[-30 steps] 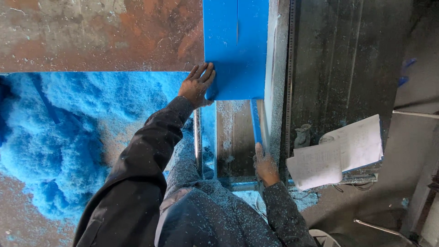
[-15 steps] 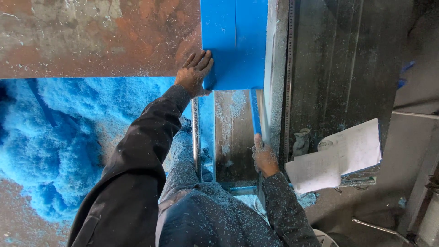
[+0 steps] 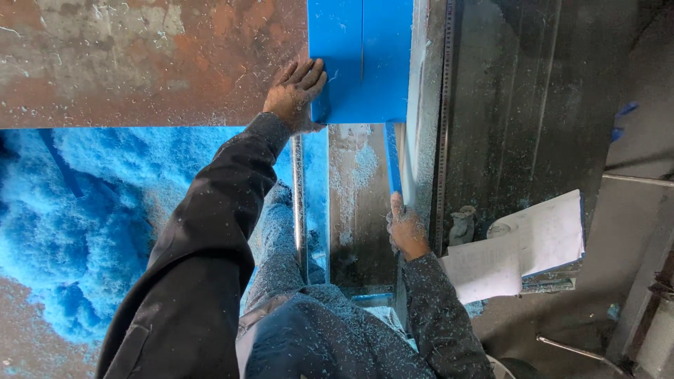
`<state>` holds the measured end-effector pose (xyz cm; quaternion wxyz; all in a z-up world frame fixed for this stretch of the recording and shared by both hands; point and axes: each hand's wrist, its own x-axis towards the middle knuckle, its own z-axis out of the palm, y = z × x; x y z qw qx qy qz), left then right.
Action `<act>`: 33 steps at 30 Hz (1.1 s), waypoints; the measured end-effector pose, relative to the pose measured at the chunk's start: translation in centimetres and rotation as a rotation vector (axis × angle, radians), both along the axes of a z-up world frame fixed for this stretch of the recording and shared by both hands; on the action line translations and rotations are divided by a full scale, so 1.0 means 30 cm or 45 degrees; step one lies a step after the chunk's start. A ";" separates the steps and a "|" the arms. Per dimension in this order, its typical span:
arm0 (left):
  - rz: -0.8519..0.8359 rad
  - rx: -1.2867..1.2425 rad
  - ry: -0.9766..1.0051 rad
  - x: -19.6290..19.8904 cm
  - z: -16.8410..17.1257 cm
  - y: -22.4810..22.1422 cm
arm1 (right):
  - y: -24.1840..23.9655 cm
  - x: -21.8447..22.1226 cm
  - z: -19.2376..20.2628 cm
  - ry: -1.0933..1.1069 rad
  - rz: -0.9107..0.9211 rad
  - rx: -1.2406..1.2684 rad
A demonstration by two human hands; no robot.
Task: Cutting blue plastic or foam sheets using a table saw and a safety push stick.
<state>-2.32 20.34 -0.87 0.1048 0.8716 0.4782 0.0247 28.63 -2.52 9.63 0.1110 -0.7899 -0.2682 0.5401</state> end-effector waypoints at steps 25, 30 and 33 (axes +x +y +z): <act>0.040 0.109 0.062 -0.029 -0.075 0.432 | 0.468 -0.068 0.052 -0.011 -0.011 -0.065; 0.132 0.042 0.229 -0.123 0.038 0.523 | 0.696 -0.054 0.007 -0.028 -0.060 -0.038; 0.167 0.091 0.373 -0.288 -0.002 0.518 | 0.746 -0.054 0.140 0.028 -0.085 0.098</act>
